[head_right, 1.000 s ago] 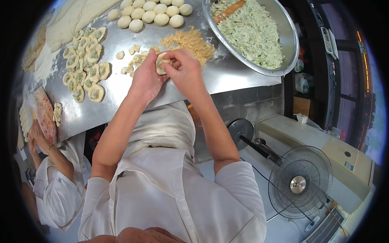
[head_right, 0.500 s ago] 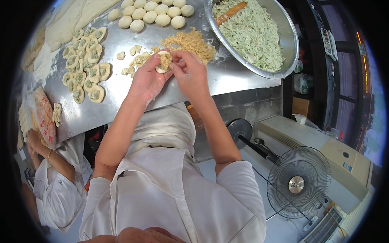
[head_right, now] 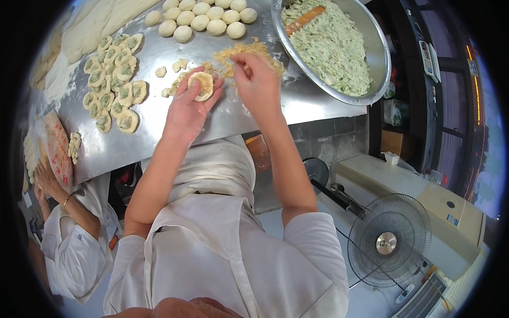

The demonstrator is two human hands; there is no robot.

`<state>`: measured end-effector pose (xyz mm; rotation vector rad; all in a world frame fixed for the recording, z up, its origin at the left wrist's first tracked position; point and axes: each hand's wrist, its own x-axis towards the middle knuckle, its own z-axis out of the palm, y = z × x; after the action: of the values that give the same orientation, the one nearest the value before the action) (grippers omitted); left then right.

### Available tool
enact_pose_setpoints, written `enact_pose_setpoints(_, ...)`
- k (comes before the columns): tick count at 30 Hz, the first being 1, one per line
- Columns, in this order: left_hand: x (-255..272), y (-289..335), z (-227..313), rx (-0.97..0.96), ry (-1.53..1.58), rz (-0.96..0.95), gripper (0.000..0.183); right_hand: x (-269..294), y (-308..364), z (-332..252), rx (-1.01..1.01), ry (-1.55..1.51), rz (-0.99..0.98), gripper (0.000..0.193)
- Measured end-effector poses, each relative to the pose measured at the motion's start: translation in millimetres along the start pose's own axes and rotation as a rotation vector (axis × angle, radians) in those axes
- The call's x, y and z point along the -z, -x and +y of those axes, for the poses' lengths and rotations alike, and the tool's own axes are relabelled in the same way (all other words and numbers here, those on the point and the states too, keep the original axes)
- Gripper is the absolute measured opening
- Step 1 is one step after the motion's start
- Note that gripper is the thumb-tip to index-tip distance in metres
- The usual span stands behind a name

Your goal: The person repeatedly takes small dough balls, flattens them, fills them with a green vegetable mixture, and seals them into dumplings. The finished dumplings are placed on the metal work surface next to a growing pile of completed units.

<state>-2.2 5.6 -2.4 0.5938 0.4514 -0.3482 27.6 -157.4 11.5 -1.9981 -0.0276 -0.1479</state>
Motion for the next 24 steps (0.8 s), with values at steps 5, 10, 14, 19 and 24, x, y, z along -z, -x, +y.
enact_pose_setpoints(5,7,-3,10,-0.022,-0.126,0.022,0.038,-28,-49,30,0.389,0.589,-0.046,0.025)
enact_pose_setpoints(10,2,-2,16,-0.048,-0.099,-0.042,0.035,-43,-69,47,0.31,0.701,-0.187,0.007)
enact_pose_setpoints(14,7,-19,16,-0.043,-0.091,-0.067,0.036,-28,-70,43,0.212,0.607,-0.234,0.022)
enact_pose_setpoints(19,-1,-26,16,0.063,-0.001,-0.052,0.04,0,-45,9,-0.24,-0.287,-0.212,0.015)
enact_pose_setpoints(24,-5,-32,5,0.049,-0.014,-0.112,0.039,-26,-6,7,-0.053,-0.236,-0.048,0.013)
